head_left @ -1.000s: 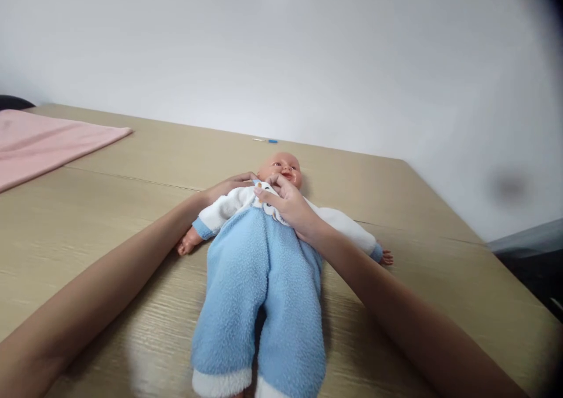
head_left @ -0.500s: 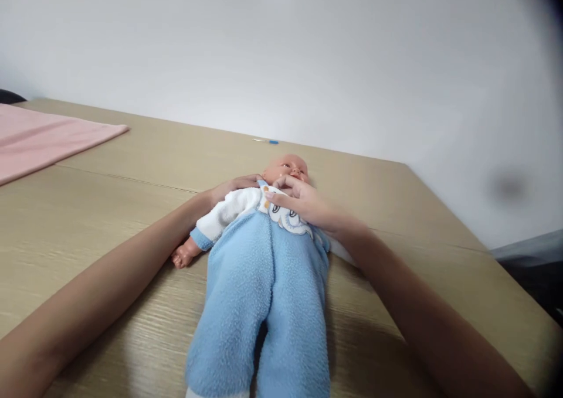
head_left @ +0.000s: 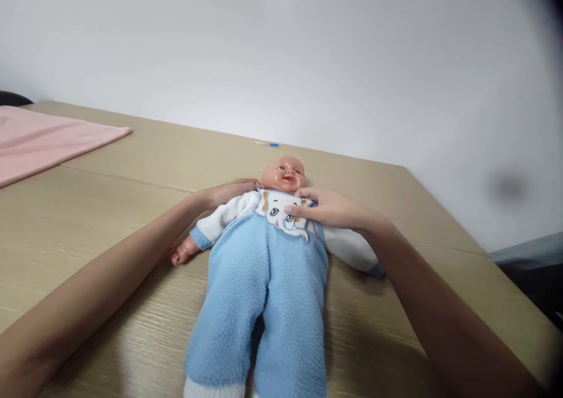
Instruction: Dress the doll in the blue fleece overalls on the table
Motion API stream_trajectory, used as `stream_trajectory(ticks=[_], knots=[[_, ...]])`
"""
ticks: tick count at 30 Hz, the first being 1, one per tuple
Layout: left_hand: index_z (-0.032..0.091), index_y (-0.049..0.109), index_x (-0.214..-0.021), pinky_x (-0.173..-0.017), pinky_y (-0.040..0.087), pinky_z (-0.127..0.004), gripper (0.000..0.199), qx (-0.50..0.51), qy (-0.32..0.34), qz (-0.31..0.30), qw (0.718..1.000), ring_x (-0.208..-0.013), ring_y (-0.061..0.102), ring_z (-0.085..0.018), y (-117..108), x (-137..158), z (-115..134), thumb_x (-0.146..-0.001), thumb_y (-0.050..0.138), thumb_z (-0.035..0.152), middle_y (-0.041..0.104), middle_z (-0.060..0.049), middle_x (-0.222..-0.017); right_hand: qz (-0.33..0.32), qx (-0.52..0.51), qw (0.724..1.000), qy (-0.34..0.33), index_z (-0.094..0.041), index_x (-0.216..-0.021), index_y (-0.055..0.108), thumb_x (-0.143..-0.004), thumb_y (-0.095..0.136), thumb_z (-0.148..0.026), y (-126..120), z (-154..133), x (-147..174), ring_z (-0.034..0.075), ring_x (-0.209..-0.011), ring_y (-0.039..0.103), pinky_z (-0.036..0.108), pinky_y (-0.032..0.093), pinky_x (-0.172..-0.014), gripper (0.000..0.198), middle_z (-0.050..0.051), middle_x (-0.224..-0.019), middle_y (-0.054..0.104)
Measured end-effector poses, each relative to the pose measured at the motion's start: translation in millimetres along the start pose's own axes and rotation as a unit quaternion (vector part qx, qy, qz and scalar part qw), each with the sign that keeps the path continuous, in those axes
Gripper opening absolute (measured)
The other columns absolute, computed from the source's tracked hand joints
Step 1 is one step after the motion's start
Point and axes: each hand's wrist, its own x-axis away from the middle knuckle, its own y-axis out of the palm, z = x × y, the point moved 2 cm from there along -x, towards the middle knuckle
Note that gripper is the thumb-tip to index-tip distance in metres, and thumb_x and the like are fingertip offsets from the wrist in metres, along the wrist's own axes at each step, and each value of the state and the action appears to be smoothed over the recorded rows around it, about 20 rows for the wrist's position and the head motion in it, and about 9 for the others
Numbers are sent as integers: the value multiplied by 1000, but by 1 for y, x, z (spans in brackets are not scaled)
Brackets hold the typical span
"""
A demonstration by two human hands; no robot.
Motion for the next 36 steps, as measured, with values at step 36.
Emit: stream_trajectory(ticks=[36], knots=[[22,72,-140,-70,54,-27,88,-251,-146,-48,956,-97,79,-33,-36,73,45,-60,104,40,85,-9,-112,-108,-19,994,15,-26,-110,79,-86,82,-67,-19,38,10,35,-123,68,41,52,-102,47,7,-122,81]])
